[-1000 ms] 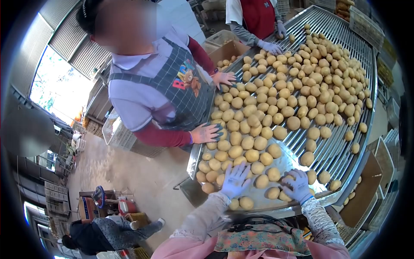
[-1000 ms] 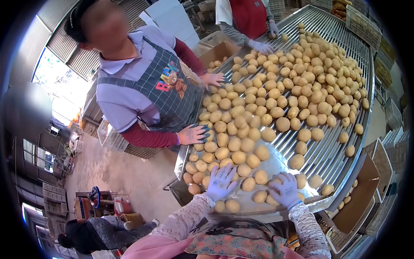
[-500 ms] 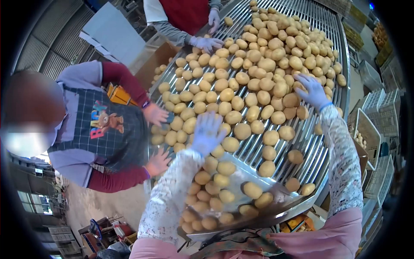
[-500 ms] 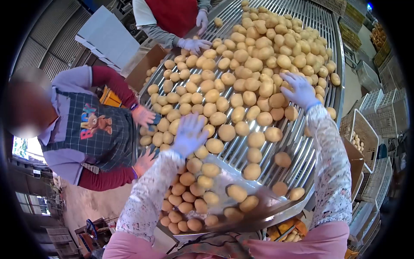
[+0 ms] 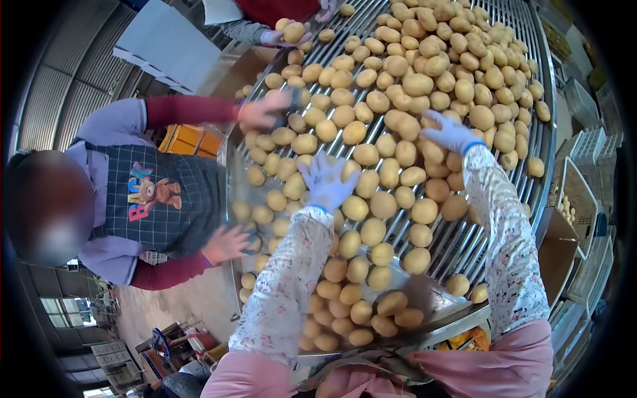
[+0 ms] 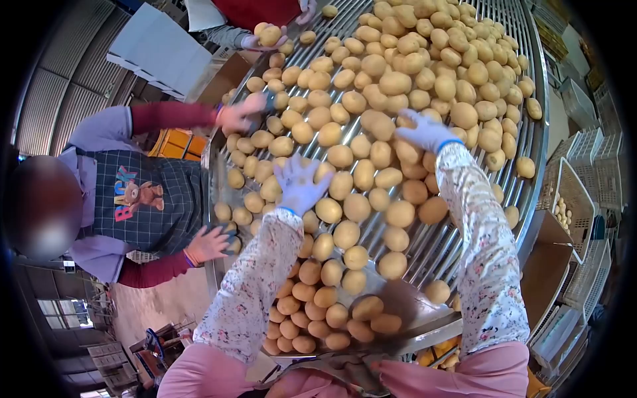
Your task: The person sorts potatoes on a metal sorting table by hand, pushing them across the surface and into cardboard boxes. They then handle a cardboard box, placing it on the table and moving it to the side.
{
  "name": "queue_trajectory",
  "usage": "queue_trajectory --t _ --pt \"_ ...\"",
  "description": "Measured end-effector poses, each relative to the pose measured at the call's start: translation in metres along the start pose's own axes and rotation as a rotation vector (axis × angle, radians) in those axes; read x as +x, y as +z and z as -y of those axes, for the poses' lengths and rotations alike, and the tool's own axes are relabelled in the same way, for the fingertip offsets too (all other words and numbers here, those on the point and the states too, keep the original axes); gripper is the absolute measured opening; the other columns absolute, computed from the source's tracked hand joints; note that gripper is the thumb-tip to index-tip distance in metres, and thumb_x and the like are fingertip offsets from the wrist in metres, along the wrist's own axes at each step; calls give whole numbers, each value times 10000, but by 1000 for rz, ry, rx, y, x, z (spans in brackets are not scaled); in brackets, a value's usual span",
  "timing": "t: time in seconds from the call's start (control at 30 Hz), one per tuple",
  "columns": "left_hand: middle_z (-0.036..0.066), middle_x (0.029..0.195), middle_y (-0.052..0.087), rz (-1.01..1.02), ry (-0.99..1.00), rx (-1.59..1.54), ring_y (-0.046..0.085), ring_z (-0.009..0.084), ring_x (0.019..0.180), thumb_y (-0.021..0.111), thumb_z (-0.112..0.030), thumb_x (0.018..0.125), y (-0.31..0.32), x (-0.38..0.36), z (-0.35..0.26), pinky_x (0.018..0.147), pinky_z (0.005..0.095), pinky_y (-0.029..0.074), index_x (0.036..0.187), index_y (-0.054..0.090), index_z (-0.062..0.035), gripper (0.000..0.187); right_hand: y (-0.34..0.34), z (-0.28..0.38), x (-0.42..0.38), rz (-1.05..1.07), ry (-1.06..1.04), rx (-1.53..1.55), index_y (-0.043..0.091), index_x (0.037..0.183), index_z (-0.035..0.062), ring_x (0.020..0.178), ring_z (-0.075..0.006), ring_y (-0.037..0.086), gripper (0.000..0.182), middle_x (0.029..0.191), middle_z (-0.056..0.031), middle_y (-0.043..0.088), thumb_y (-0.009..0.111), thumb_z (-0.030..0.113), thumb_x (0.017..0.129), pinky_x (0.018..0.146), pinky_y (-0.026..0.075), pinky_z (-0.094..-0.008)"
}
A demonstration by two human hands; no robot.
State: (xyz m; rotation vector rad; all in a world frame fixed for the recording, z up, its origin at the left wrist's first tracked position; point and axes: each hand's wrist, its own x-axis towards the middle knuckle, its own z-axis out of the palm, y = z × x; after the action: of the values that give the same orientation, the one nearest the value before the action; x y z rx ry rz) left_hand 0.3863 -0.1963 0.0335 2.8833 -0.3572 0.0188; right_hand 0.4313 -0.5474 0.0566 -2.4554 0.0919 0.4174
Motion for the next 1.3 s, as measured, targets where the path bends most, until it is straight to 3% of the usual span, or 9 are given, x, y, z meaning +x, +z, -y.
queue_trajectory --t 0.1,0.2,0.27,0.3,0.5,0.63,0.8,0.97,1.3 --pt "255 1473 444 -60 69 -3 381 432 1389 643 -560 873 -8 -56 -2 1189 651 138 1276 658 -141 582 43 -12 -33 59 -156 333 490 1486 181 1354 -308 516 746 1465 -152 547 706 522 859 1150 385 -362" --pt "298 1455 452 -93 162 -86 403 449 1370 650 -511 896 15 -122 8 1180 616 187 1356 594 -60 647 65 58 -117 77 -224 385 529 1458 205 1369 -344 489 699 1491 -150 513 688 505 847 1165 357 -488" --pt "300 1464 444 -76 156 -117 393 441 1383 647 -504 901 -5 -171 -1 1180 618 188 1391 559 -39 682 84 81 -157 -47 -330 -526 542 1445 217 1371 -426 443 680 1504 -157 472 678 459 824 1126 325 -634" --pt "301 1473 435 -60 165 -139 384 432 1396 643 -497 905 -15 -201 -7 1180 621 189 1426 524 -17 718 101 81 -172 -157 -382 -547 552 1434 234 1360 -489 399 695 1501 -171 445 680 464 791 1081 290 -715" --pt "186 1503 467 213 123 -111 366 443 1402 615 -492 923 -36 -396 36 1174 594 241 1464 518 -92 680 173 96 -294 -147 -519 -398 499 1492 208 1365 -474 392 801 1501 -203 436 688 535 786 1157 236 -620" --pt "117 1527 470 103 194 -123 367 460 1404 621 -465 926 -34 -383 53 1168 573 279 1461 529 -133 637 211 80 -315 -86 -531 -402 494 1492 174 1377 -442 400 872 1519 -180 435 705 602 762 1160 244 -595" --pt "221 1511 450 -83 145 -168 420 453 1382 663 -380 910 -20 -358 56 1151 563 320 1451 534 -125 612 189 85 -290 -268 -514 -508 575 1416 252 1349 -425 427 786 1465 -137 493 749 586 726 1144 268 -610" --pt "216 1497 461 -27 231 -22 412 439 1387 634 -354 917 -39 -441 83 1152 573 307 1455 546 -159 578 219 90 -349 -85 -777 -484 606 1366 326 1373 -403 430 690 1513 -105 468 742 562 732 1139 287 -620" --pt "248 1538 402 -179 -94 -43 344 485 1421 598 -437 941 -22 -416 129 1174 619 229 1521 442 -89 694 333 142 -364 40 -1053 -447 584 1389 374 1448 -381 372 567 1497 -16 513 666 534 851 1167 248 -635"
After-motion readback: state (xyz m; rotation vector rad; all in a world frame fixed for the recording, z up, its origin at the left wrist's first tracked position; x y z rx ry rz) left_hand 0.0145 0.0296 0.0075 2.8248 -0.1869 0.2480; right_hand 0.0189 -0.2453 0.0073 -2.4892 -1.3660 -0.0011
